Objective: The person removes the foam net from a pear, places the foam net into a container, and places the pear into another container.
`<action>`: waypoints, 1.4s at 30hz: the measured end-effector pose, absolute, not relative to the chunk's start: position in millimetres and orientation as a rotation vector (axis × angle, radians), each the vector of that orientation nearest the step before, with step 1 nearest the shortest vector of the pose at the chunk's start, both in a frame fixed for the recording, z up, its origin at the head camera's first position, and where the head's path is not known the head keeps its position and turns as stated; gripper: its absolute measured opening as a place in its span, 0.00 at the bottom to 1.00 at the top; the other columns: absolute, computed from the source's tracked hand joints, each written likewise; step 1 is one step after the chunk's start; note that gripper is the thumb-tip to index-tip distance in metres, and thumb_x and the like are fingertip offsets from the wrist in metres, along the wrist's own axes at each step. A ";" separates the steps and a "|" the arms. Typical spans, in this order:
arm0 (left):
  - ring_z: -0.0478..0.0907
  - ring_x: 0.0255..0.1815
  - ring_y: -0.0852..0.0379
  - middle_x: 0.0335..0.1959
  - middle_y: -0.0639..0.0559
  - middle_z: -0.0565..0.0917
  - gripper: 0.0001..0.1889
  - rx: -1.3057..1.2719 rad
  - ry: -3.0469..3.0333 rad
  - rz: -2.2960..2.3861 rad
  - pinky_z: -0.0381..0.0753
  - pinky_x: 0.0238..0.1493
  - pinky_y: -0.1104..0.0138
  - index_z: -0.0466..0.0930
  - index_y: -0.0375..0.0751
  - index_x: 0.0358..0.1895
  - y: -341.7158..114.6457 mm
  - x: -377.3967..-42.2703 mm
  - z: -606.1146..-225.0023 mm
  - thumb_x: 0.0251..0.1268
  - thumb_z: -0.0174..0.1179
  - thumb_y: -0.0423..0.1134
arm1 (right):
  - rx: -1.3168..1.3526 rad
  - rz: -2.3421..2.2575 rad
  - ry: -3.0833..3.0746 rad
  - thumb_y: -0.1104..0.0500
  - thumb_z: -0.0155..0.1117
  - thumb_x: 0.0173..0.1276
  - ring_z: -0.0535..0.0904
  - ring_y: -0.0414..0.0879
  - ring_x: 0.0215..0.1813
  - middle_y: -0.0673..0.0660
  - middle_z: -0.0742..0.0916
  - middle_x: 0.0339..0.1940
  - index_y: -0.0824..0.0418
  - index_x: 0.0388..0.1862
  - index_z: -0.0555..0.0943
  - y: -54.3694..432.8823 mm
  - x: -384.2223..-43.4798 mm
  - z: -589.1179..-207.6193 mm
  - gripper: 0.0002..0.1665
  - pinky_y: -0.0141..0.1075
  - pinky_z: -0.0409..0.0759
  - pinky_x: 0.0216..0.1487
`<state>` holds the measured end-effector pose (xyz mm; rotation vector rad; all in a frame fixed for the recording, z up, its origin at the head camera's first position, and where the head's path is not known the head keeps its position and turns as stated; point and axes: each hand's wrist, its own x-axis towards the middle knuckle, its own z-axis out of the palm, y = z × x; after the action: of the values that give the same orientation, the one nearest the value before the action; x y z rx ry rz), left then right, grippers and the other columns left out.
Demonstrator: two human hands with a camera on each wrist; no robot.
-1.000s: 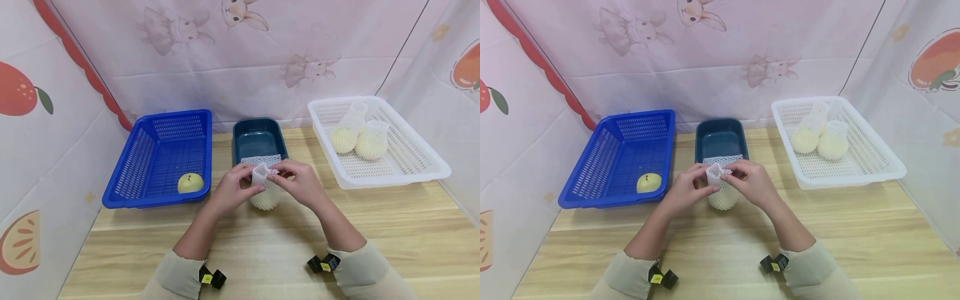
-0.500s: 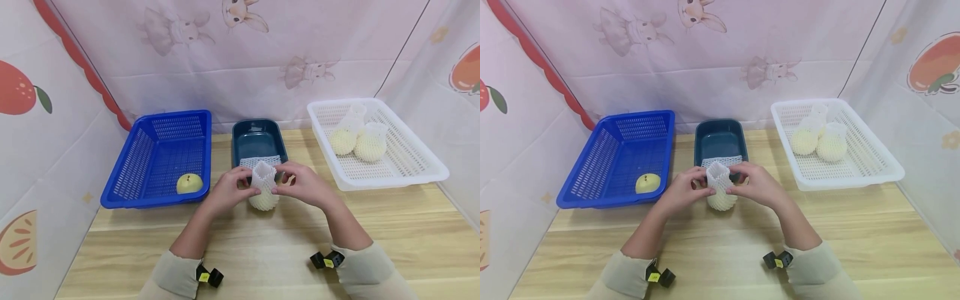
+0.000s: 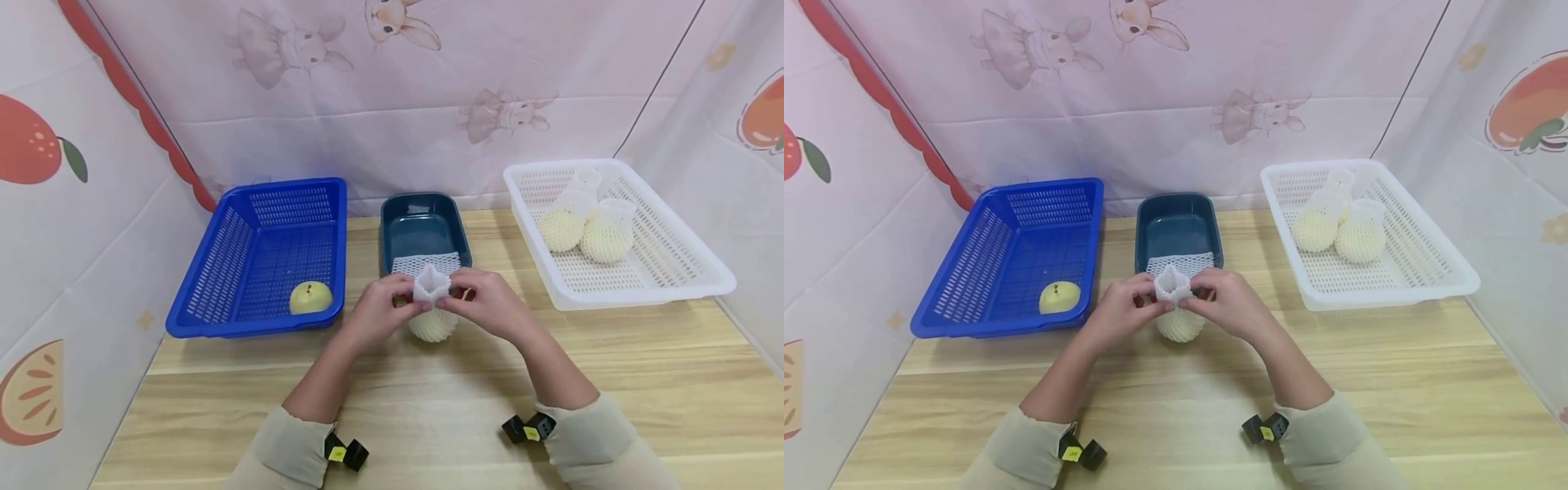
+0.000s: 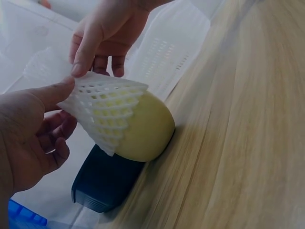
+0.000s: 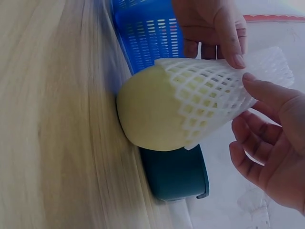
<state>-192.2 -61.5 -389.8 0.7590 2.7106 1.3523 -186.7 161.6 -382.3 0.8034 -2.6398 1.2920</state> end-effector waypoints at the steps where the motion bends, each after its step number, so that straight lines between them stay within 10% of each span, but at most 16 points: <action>1: 0.76 0.39 0.61 0.41 0.58 0.82 0.11 0.767 2.724 1.355 0.82 0.37 0.71 0.87 0.48 0.45 -61.0 -191.9 -389.6 0.62 0.68 0.45 | 0.802 1.287 -2.630 0.58 0.73 0.61 0.78 0.41 0.34 0.48 0.83 0.32 0.54 0.36 0.85 161.0 -186.7 -382.2 0.06 0.39 0.83 0.36; 42: 0.78 0.40 0.58 0.41 0.62 0.82 0.14 0.746 2.741 1.371 0.81 0.37 0.69 0.86 0.52 0.47 -64.8 -191.4 -385.9 0.59 0.70 0.49 | 0.699 1.313 -2.566 0.56 0.74 0.61 0.78 0.42 0.35 0.50 0.87 0.37 0.56 0.40 0.86 160.5 -186.2 -381.0 0.10 0.35 0.81 0.35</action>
<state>-191.4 -64.8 -385.9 0.7461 2.7405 1.3712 -186.2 160.5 -381.0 0.6994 -2.5661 1.3131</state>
